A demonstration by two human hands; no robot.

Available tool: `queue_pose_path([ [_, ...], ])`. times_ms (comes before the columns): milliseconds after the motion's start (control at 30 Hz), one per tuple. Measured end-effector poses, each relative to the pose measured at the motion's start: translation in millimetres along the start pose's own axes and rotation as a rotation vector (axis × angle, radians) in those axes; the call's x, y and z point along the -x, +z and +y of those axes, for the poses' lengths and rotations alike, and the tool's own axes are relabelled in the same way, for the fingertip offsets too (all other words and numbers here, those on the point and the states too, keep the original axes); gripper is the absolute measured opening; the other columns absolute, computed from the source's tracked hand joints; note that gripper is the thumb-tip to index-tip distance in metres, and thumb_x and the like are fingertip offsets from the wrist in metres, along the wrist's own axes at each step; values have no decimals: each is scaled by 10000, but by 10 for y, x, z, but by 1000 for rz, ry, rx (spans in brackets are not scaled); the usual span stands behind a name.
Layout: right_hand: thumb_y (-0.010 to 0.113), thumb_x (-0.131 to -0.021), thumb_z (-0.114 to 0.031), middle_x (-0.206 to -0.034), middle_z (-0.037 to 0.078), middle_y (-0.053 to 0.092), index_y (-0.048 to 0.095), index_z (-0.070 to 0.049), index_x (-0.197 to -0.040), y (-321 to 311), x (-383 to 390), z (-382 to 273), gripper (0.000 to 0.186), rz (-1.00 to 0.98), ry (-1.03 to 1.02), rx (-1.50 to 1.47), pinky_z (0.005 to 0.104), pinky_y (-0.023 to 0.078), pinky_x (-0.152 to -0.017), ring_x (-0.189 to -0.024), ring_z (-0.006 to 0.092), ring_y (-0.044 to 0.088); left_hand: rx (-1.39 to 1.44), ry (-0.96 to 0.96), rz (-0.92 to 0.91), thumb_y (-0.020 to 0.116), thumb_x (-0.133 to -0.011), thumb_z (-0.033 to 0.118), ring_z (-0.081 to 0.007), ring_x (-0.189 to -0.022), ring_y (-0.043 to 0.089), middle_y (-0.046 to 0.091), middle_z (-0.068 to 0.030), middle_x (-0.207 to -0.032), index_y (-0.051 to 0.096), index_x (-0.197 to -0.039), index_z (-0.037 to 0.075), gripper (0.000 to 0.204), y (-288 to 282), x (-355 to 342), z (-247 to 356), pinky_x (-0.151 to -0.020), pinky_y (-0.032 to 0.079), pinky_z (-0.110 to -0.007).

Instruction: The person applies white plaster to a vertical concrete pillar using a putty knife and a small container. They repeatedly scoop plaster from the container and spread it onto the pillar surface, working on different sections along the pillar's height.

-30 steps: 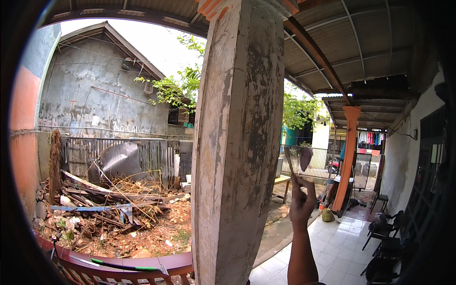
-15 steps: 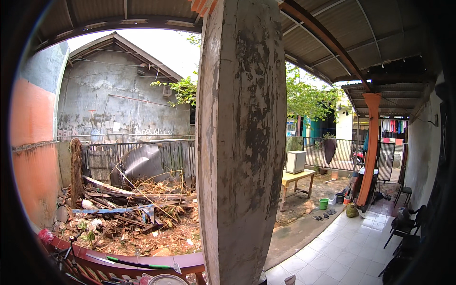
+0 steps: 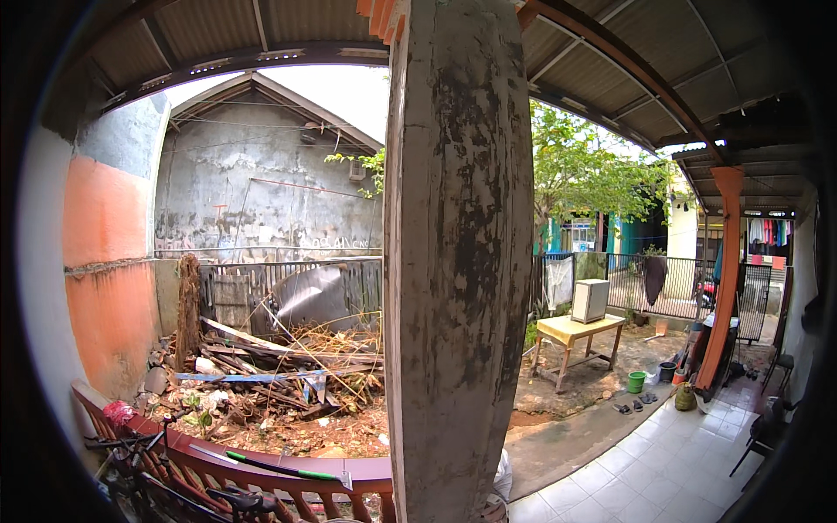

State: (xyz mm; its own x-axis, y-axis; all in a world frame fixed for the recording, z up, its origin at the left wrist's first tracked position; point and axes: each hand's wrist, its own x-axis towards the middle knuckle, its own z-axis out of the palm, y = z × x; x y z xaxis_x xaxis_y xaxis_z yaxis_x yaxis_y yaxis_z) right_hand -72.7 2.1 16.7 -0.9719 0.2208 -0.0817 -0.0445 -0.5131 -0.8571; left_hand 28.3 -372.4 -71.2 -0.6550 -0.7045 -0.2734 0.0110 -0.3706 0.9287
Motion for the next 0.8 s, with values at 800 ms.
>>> queue_pose_path([
  [800,590,-1051,-56,-841,116,648,573,-20,-1121,-935,317,119,81,-100,205,36,299,437,-464,-547,125,500,-30,-84,-31,664,-1043,137,-189,-839,731,692,-28,-996,638,-1171,108,133,-43,1333,-181,-710,646,-388],
])
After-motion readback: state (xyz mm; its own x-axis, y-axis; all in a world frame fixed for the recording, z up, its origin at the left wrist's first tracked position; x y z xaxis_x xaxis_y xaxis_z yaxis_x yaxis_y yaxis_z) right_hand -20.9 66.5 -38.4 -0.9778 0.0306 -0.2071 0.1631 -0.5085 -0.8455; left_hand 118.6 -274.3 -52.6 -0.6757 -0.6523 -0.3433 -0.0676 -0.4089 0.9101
